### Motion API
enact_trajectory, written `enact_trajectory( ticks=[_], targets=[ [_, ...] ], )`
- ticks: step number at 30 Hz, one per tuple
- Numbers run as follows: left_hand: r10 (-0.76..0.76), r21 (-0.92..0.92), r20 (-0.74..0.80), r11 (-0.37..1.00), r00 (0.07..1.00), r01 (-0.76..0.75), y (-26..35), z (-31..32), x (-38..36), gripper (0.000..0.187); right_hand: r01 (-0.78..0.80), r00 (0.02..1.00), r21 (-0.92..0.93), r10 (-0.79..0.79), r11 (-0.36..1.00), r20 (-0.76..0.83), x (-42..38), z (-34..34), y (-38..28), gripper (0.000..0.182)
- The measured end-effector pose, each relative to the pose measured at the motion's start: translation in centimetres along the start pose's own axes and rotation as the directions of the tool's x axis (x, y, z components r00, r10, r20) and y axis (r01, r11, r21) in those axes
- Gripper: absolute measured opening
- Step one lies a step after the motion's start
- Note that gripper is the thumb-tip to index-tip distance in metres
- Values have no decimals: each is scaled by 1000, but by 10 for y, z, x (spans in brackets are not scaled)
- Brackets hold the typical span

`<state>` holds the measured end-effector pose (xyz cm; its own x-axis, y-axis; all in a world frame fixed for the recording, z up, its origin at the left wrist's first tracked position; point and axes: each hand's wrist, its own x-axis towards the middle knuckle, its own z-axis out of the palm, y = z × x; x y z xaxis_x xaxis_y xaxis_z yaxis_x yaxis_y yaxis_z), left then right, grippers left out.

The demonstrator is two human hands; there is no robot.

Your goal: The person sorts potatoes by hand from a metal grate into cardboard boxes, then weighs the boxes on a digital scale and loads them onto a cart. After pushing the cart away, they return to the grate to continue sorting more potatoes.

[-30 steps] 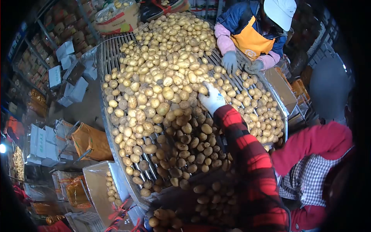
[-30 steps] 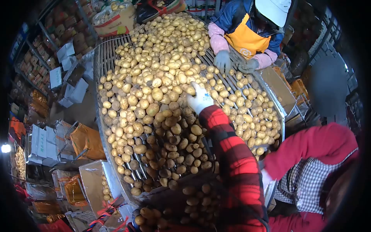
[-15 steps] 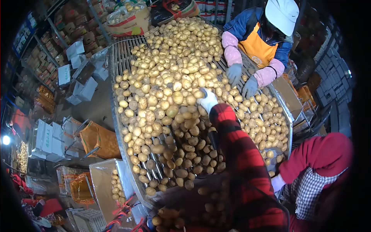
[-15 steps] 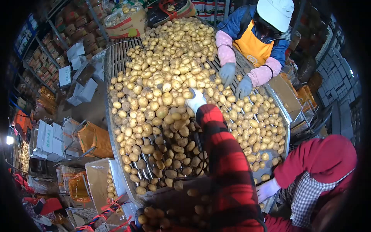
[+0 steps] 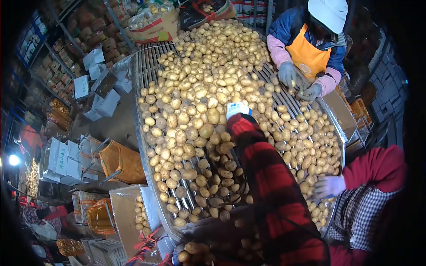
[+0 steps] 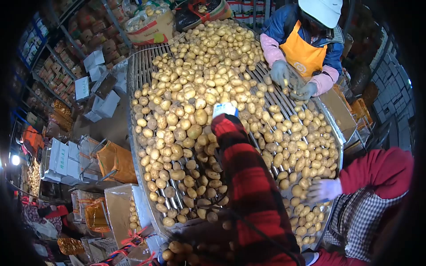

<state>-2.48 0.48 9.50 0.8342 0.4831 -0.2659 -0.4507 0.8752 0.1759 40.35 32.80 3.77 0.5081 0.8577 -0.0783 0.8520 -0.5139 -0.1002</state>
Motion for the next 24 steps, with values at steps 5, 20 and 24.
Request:
enact_trajectory(
  ticks=[5, 20, 24],
  targets=[
    [-2, 1, 26, 1000, 1000, 2, -5, 0, -8, 43, 150, 975, 199, -113, 968, -189, -68, -3, 39, 43],
    [95, 239, 317, 955, 944, -177, 6, -6, -103, 46, -314, 597, 750, -493, 582, 633, -449, -34, 35, 53],
    [408, 256, 445, 795, 797, -550, 36, -1, -155, 47, 55, 508, 876, -769, 479, 388, -523, 27, -46, 51]
  ],
)
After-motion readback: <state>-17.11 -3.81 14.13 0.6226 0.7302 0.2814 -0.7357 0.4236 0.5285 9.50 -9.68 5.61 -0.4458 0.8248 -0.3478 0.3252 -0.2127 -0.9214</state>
